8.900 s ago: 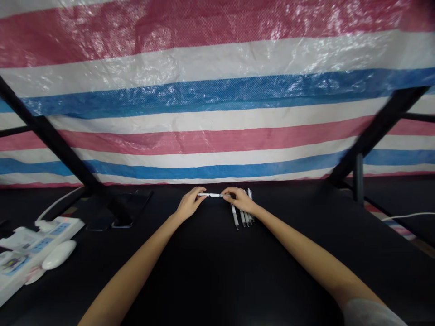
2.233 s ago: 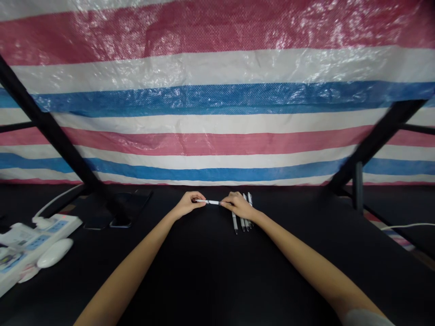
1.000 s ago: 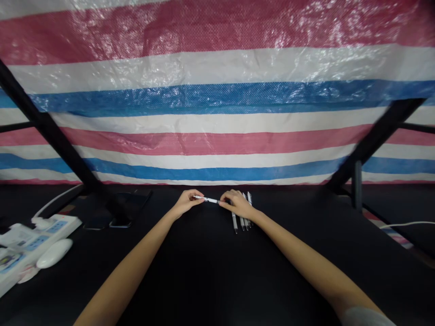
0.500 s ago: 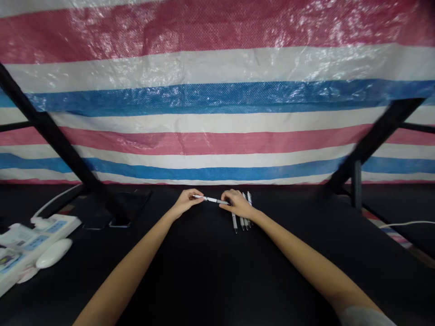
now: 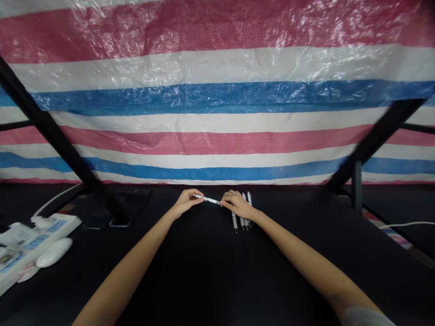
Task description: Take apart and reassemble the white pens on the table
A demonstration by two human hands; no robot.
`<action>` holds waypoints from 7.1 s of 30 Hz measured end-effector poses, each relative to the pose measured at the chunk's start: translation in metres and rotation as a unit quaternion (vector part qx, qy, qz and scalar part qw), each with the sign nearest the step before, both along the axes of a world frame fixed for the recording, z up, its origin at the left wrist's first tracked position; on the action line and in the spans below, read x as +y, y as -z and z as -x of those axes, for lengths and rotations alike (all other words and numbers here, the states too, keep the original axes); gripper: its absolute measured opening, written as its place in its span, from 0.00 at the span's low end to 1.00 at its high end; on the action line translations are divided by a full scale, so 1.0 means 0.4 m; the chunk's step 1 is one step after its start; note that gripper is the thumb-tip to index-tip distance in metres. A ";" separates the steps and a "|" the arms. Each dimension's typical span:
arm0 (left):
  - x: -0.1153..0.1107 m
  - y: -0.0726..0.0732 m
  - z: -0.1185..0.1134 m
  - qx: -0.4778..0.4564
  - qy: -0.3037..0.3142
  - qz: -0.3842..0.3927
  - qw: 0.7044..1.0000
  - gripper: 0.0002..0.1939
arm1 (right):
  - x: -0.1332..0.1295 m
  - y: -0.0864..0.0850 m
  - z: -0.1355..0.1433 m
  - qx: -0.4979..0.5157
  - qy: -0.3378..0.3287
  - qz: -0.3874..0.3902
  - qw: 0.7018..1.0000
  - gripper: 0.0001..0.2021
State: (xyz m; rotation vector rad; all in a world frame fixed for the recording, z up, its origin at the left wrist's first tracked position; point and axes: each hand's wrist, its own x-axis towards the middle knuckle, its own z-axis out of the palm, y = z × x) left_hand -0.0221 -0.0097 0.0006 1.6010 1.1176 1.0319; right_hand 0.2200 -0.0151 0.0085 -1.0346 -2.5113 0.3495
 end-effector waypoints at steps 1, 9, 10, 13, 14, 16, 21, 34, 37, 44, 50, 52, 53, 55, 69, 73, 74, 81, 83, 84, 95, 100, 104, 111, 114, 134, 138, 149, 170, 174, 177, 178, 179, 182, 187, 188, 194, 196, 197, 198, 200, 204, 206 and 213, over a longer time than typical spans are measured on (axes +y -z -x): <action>0.000 0.000 0.000 -0.001 0.002 0.000 1.000 0.14 | 0.000 0.000 0.000 0.002 -0.001 0.004 1.000 0.20; 0.002 0.009 0.000 -0.009 0.004 -0.005 1.000 0.13 | 0.005 0.006 -0.005 0.012 -0.014 0.042 0.999 0.22; 0.002 0.010 0.000 -0.012 0.006 -0.005 1.000 0.13 | 0.006 0.006 -0.006 0.013 -0.014 0.048 0.999 0.23; 0.002 0.009 -0.003 -0.022 0.005 0.000 1.000 0.12 | 0.004 0.003 -0.007 0.017 -0.016 0.065 0.998 0.24; 0.002 0.007 -0.005 -0.028 0.002 0.004 1.000 0.12 | 0.003 0.001 -0.007 0.021 -0.016 0.069 0.997 0.25; 0.000 0.001 -0.008 -0.051 -0.009 0.011 0.999 0.12 | 0.000 -0.002 -0.008 0.043 -0.016 0.078 0.996 0.27; 0.004 -0.017 -0.004 -0.196 -0.033 0.041 0.979 0.11 | 0.003 -0.004 -0.013 0.220 0.036 0.147 0.964 0.30; -0.009 -0.001 -0.015 -0.302 0.070 0.128 0.942 0.24 | 0.037 0.020 -0.025 0.385 0.062 0.255 0.885 0.32; -0.006 0.010 -0.013 -0.278 0.049 0.106 0.954 0.24 | 0.037 0.021 -0.025 0.378 0.067 0.252 0.888 0.33; 0.002 0.008 -0.008 -0.307 0.023 0.106 0.946 0.14 | 0.039 0.025 -0.026 0.380 0.066 0.253 0.887 0.33; -0.017 -0.012 -0.003 -0.268 0.079 0.153 0.948 0.28 | 0.037 0.022 -0.024 0.386 0.065 0.255 0.884 0.32; -0.019 -0.014 -0.002 -0.252 0.101 0.168 0.948 0.27 | 0.037 0.022 -0.024 0.383 0.068 0.254 0.886 0.32; -0.019 -0.014 -0.003 -0.246 0.106 0.172 0.948 0.26 | 0.037 0.022 -0.024 0.381 0.070 0.253 0.886 0.32; -0.019 -0.013 -0.005 -0.240 0.104 0.174 0.949 0.24 | 0.036 0.022 -0.024 0.380 0.071 0.253 0.887 0.32; -0.016 -0.011 -0.015 -0.225 0.071 0.141 0.962 0.17 | 0.039 0.022 -0.026 0.378 0.067 0.255 0.887 0.32; -0.018 -0.015 -0.018 -0.223 0.080 0.148 0.960 0.19 | 0.038 0.023 -0.025 0.380 0.069 0.254 0.887 0.32; -0.019 -0.016 -0.019 -0.220 0.081 0.151 0.960 0.19 | 0.038 0.022 -0.025 0.379 0.070 0.254 0.887 0.32; -0.012 -0.006 -0.017 -0.205 0.081 0.156 0.963 0.15 | 0.039 0.023 -0.024 0.377 0.073 0.255 0.888 0.32; -0.010 -0.002 -0.015 -0.205 0.082 0.156 0.963 0.15 | 0.039 0.024 -0.024 0.382 0.071 0.257 0.885 0.32; -0.009 -0.001 -0.015 -0.205 0.082 0.155 0.963 0.14 | 0.039 0.024 -0.023 0.385 0.070 0.258 0.883 0.32; -0.013 -0.006 -0.016 -0.225 0.075 0.146 0.960 0.17 | 0.039 0.024 -0.023 0.392 0.063 0.263 0.879 0.30; -0.013 -0.009 -0.017 -0.254 0.063 0.157 0.952 0.21 | 0.040 0.029 -0.025 0.395 0.062 0.264 0.877 0.30; -0.010 -0.005 -0.015 -0.255 0.063 0.155 0.952 0.21 | 0.043 0.032 -0.025 0.399 0.061 0.263 0.876 0.30; -0.008 0.003 -0.012 -0.228 0.072 0.148 0.960 0.15 | 0.042 0.028 -0.023 0.405 0.058 0.265 0.873 0.30; -0.009 0.002 -0.012 -0.222 0.071 0.144 0.962 0.14 | 0.041 0.027 -0.023 0.404 0.060 0.266 0.873 0.30; -0.007 -0.002 -0.016 -0.259 0.053 0.152 0.952 0.14 | 0.044 0.035 -0.026 0.406 0.056 0.267 0.872 0.29; -0.007 0.000 -0.015 -0.254 0.060 0.153 0.953 0.14 | 0.042 0.031 -0.026 0.407 0.056 0.270 0.871 0.29; -0.009 0.000 -0.011 -0.215 0.080 0.141 0.963 0.13 | 0.038 0.025 -0.023 0.401 0.057 0.264 0.875 0.29; 0.007 -0.003 0.011 -0.148 0.040 0.094 0.984 0.16 | 0.037 0.025 -0.022 0.405 0.056 0.268 0.873 0.29; 0.014 -0.018 0.033 -0.021 0.017 0.032 0.999 0.16 | 0.038 0.025 -0.024 0.411 0.060 0.264 0.870 0.29; 0.019 -0.014 0.040 0.044 0.011 -0.014 0.999 0.14 | 0.042 0.030 -0.026 0.424 0.076 0.253 0.866 0.28; 0.020 -0.010 0.040 0.055 0.004 -0.029 0.998 0.13 | 0.043 0.032 -0.027 0.429 0.081 0.247 0.865 0.27; 0.020 -0.005 0.040 0.062 -0.006 -0.048 0.997 0.13 | 0.044 0.033 -0.027 0.432 0.086 0.240 0.865 0.27; 0.017 0.006 0.037 0.100 -0.022 -0.123 0.987 0.10 | 0.040 0.026 -0.026 0.419 0.098 0.212 0.877 0.28; 0.004 0.007 0.031 0.178 -0.013 -0.188 0.966 0.10 | 0.011 -0.030 -0.030 0.224 0.088 0.099 0.966 0.26; 0.002 0.006 0.030 0.183 -0.011 -0.193 0.964 0.10 | 0.004 -0.045 -0.032 0.154 0.077 0.090 0.981 0.24; -0.003 0.003 0.025 0.180 0.009 -0.202 0.963 0.08 | -0.026 -0.109 -0.044 -0.078 0.043 0.091 0.992 0.13; -0.004 0.000 0.024 0.167 0.022 -0.191 0.967 0.08 | -0.032 -0.113 -0.044 -0.111 0.042 0.099 0.988 0.11; -0.006 -0.001 0.024 0.164 0.029 -0.187 0.968 0.08 | -0.033 -0.112 -0.043 -0.120 0.041 0.099 0.987 0.10; -0.007 -0.003 0.024 0.165 0.035 -0.185 0.968 0.08 | -0.035 -0.110 -0.040 -0.123 0.039 0.099 0.987 0.09; -0.008 -0.005 0.023 0.172 0.044 -0.193 0.965 0.07 | -0.036 -0.101 -0.034 -0.121 0.037 0.099 0.987 0.08; -0.010 -0.005 0.021 0.169 0.050 -0.203 0.963 0.06 | -0.037 -0.082 -0.023 -0.112 0.039 0.102 0.988 0.06; -0.012 -0.005 0.021 0.157 0.045 -0.196 0.967 0.06 | -0.037 -0.080 -0.022 -0.117 0.046 0.100 0.987 0.04; -0.025 -0.019 0.008 0.187 0.002 -0.255 0.949 0.13 | -0.039 -0.113 -0.034 -0.089 0.039 0.126 0.987 0.07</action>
